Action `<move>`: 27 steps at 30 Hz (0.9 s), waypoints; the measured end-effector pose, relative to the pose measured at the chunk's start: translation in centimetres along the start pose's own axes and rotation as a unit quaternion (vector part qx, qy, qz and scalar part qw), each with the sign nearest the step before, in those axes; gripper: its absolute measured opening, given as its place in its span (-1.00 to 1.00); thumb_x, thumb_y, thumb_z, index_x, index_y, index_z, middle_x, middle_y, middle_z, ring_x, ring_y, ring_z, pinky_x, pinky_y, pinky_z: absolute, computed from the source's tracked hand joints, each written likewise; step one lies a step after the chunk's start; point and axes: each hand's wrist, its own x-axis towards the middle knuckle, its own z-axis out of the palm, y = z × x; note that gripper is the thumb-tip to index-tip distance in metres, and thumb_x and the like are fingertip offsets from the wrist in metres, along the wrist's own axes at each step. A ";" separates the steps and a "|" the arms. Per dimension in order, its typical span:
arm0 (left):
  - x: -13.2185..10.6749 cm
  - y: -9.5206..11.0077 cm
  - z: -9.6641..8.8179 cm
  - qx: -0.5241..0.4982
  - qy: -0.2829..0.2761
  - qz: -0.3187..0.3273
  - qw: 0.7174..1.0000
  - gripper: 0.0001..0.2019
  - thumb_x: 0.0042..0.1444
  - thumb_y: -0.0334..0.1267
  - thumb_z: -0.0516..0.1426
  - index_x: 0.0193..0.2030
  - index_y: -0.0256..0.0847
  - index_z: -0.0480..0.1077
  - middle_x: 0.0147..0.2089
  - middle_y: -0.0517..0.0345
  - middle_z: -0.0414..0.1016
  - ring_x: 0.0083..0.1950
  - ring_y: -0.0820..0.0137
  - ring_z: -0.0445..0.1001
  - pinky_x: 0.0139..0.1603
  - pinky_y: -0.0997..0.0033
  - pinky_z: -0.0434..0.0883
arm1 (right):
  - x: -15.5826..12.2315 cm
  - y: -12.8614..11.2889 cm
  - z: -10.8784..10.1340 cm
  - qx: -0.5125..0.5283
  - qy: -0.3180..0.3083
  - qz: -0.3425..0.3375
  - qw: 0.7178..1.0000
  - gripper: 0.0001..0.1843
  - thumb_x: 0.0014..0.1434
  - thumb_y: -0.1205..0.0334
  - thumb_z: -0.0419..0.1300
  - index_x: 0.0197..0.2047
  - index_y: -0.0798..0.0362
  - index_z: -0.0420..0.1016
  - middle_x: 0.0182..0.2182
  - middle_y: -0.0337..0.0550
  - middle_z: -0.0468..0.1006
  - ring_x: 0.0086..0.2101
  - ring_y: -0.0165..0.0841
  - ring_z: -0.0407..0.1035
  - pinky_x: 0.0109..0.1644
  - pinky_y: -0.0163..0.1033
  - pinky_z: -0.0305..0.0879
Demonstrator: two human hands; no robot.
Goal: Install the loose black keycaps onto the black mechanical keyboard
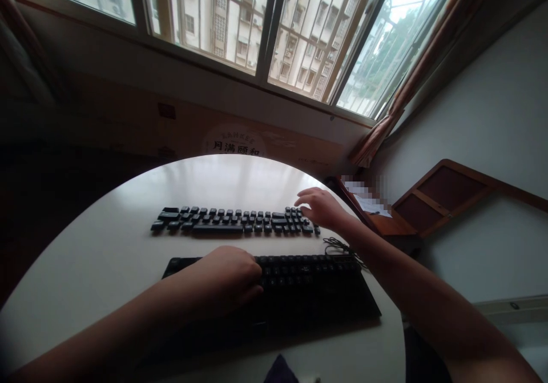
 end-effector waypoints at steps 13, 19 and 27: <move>-0.7 0.2 -1.3 -0.002 -0.034 -0.031 0.999 -0.75 0.22 -0.18 0.15 -0.37 -0.25 0.57 -0.38 0.04 0.59 -0.40 0.26 0.53 -0.44 0.36 0.34 | 4.8 3.6 4.7 0.021 -0.149 0.026 0.988 -0.82 0.35 0.19 0.33 -0.06 0.12 0.57 0.05 -0.04 0.50 0.07 -0.14 0.38 0.21 0.11 0.29; -0.8 0.0 -1.5 0.000 -0.043 -0.043 0.998 -0.75 0.23 -0.20 0.14 -0.36 -0.27 0.58 -0.39 0.02 0.58 -0.39 0.23 0.54 -0.42 0.34 0.36 | 4.9 3.5 5.2 0.017 -0.166 0.030 0.985 -0.83 0.37 0.18 0.31 -0.07 0.11 0.56 0.05 -0.04 0.49 0.07 -0.15 0.38 0.21 0.09 0.30; -0.6 -0.3 -1.2 0.000 -0.031 -0.039 0.999 -0.76 0.22 -0.20 0.15 -0.37 -0.26 0.56 -0.37 0.02 0.59 -0.39 0.25 0.53 -0.41 0.36 0.36 | 5.1 2.1 4.4 0.022 -0.112 0.034 0.993 -0.90 0.33 0.25 0.33 -0.14 0.11 0.58 -0.01 -0.06 0.54 0.03 -0.17 0.41 0.19 0.07 0.31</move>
